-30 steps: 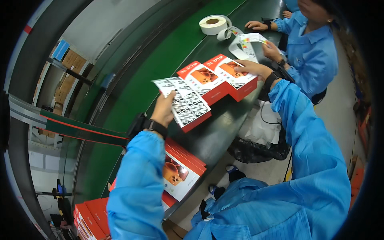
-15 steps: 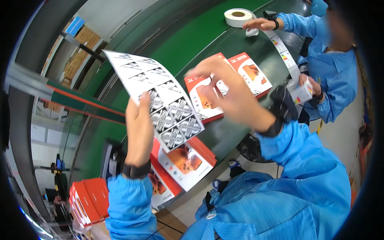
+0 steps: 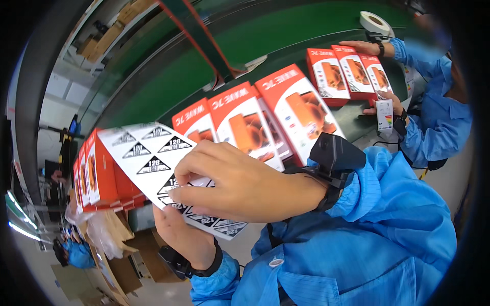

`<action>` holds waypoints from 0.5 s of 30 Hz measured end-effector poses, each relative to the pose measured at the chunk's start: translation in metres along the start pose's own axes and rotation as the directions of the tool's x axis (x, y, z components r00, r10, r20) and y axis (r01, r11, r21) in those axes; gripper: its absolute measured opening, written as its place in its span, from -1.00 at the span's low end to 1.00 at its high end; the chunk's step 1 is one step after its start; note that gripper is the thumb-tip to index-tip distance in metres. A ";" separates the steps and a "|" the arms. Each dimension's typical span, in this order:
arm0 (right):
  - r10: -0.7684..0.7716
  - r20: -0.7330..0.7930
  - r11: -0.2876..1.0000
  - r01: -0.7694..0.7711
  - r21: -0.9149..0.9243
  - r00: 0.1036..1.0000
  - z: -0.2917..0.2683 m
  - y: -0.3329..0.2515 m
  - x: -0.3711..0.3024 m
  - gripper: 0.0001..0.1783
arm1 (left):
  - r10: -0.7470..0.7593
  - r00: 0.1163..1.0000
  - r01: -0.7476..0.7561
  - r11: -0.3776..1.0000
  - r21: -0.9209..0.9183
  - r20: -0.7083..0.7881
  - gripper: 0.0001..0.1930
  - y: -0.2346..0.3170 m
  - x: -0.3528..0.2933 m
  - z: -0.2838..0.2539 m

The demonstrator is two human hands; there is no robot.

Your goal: The recorder is applying small triangular 128GB capacity labels to the back of smartphone retail boxes on an assembly line.

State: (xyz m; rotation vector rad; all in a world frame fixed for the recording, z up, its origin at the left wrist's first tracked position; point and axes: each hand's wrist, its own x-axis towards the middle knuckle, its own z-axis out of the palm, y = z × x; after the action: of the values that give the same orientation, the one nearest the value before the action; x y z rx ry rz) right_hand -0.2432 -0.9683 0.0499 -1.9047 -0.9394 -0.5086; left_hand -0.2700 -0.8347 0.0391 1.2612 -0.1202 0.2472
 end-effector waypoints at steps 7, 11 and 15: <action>0.062 0.103 0.997 -0.056 -0.057 0.993 0.066 -0.015 0.007 -0.74 | 0.008 1.000 0.012 0.777 0.630 -0.029 -0.73 0.000 -0.039 -0.062; 0.023 0.143 0.997 -0.012 -0.078 0.989 0.091 -0.011 0.001 -0.77 | -0.020 0.986 -0.098 0.732 0.674 0.165 -0.68 -0.003 -0.042 -0.100; -0.038 0.179 0.984 0.068 -0.166 0.983 0.110 -0.016 -0.003 -0.78 | -0.329 0.944 0.265 0.792 0.550 0.020 -0.60 0.006 -0.045 -0.121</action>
State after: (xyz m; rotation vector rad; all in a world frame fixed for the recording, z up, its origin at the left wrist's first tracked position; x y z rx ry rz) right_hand -0.2615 -0.8695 0.0029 -2.1114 -1.0927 -0.4718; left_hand -0.3207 -0.7230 -0.0017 1.8407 0.0604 -0.0797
